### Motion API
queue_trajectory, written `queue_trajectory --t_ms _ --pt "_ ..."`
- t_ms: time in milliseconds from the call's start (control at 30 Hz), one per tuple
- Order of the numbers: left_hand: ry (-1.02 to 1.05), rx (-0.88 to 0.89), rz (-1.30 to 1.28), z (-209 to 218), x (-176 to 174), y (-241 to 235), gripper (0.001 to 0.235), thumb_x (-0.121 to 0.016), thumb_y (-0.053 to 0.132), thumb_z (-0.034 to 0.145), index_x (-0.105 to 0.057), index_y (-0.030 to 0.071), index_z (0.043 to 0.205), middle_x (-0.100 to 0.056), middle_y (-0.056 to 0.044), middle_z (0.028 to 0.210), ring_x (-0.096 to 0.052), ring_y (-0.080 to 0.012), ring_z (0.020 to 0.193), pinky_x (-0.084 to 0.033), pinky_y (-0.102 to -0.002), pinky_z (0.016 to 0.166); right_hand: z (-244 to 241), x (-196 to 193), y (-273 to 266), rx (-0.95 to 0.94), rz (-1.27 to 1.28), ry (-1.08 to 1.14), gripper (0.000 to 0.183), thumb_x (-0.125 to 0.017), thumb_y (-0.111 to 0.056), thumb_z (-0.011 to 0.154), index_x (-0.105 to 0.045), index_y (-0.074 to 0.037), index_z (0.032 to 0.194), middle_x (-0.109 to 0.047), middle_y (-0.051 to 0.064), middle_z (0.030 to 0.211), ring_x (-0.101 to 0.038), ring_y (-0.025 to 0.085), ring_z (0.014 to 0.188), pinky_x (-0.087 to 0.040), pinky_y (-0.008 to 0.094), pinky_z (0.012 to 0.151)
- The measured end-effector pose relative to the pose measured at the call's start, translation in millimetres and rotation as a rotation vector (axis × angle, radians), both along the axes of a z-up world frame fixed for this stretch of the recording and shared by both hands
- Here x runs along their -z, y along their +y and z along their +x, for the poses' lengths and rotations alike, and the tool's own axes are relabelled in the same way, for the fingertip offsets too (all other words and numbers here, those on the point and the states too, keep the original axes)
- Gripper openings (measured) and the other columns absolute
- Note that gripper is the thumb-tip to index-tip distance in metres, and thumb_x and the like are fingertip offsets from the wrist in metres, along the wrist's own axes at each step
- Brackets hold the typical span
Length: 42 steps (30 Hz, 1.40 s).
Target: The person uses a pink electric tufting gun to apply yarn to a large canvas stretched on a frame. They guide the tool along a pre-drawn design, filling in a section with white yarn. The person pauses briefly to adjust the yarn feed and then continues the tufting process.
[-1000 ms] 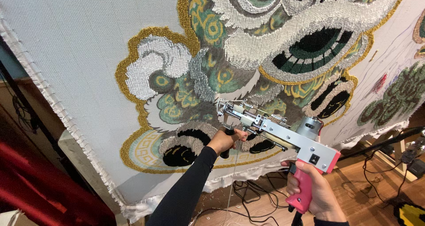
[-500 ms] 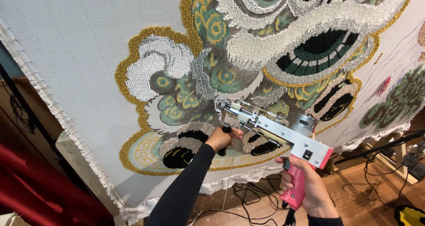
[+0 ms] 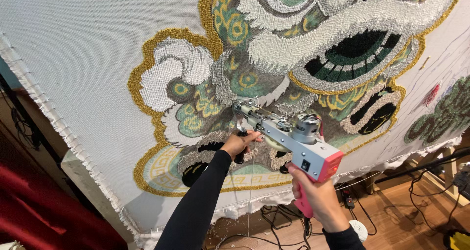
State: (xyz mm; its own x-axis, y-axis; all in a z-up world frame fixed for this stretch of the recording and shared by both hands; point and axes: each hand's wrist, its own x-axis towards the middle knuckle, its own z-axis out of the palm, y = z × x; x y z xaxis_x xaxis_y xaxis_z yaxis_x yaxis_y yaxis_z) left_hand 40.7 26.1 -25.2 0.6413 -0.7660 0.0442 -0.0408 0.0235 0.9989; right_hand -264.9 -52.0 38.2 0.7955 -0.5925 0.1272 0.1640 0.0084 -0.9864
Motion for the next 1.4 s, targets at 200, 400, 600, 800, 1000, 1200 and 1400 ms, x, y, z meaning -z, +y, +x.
queue_trajectory --t_ms 200,400,600,800,1000,1200,1400 --pt "-0.019 -0.031 -0.041 8 3 -2 0.034 -0.071 0.034 0.094 -0.077 0.005 0.112 -0.080 0.001 0.099 -0.048 -0.0070 0.049 -0.046 -0.026 0.048 8 5 8 0.051 -0.060 -0.010 0.019 -0.074 -0.014 0.088 -0.068 0.003 0.094 -0.055 0.004 0.058 -0.051 0.013 0.047 -0.043 0.030 0.043" --pt "-0.016 -0.119 0.011 9 -7 -4 0.035 -0.071 0.035 0.096 -0.076 0.005 0.111 -0.080 0.000 0.094 -0.044 -0.0071 0.046 -0.045 -0.026 0.044 12 1 11 0.051 -0.040 0.001 0.019 -0.073 -0.016 0.089 -0.067 0.001 0.091 -0.055 0.004 0.058 -0.052 0.013 0.047 -0.043 0.030 0.043" --pt "-0.040 -0.113 -0.012 19 -8 -5 0.039 -0.068 0.035 0.097 -0.071 0.002 0.117 -0.079 -0.003 0.091 -0.046 -0.0080 0.046 -0.046 -0.028 0.046 10 -6 15 0.059 -0.014 -0.030 0.019 -0.072 -0.018 0.089 -0.065 0.000 0.089 -0.055 0.004 0.057 -0.052 0.014 0.047 -0.043 0.030 0.043" --pt "-0.033 -0.072 0.091 12 -13 -5 0.055 -0.071 0.035 0.093 -0.061 0.007 0.139 -0.070 -0.002 0.086 -0.058 -0.0104 0.053 -0.047 -0.029 0.052 1 -8 10 0.016 0.108 -0.068 0.021 -0.073 -0.018 0.088 -0.065 0.000 0.094 -0.054 0.005 0.057 -0.051 0.015 0.046 -0.041 0.031 0.043" --pt "0.075 -0.060 -0.004 -11 -9 -15 0.056 -0.077 0.028 0.093 -0.057 0.008 0.142 -0.070 -0.010 0.089 -0.064 -0.0125 0.059 -0.047 -0.029 0.054 -22 -9 -12 -0.070 0.251 -0.028 0.036 -0.068 -0.021 0.088 -0.071 0.005 0.112 -0.051 0.004 0.058 -0.049 0.016 0.047 -0.041 0.031 0.046" --pt "0.001 0.013 -0.075 -54 -11 -21 0.031 -0.071 0.029 0.095 -0.074 0.004 0.113 -0.079 -0.003 0.095 -0.057 -0.0090 0.054 -0.048 -0.026 0.052 -59 -1 -42 -0.106 0.330 -0.027 0.045 -0.065 -0.027 0.087 -0.068 0.006 0.116 -0.047 0.004 0.056 -0.046 0.017 0.047 -0.041 0.033 0.048" --pt "-0.143 0.076 -0.101 -83 -27 -20 0.027 -0.070 0.029 0.097 -0.077 0.002 0.094 -0.078 -0.003 0.090 -0.056 -0.0072 0.056 -0.050 -0.026 0.053 -83 16 -53 -0.114 0.404 -0.060 0.053 -0.065 -0.033 0.086 -0.067 0.007 0.120 -0.044 0.003 0.058 -0.042 0.016 0.050 -0.038 0.032 0.050"
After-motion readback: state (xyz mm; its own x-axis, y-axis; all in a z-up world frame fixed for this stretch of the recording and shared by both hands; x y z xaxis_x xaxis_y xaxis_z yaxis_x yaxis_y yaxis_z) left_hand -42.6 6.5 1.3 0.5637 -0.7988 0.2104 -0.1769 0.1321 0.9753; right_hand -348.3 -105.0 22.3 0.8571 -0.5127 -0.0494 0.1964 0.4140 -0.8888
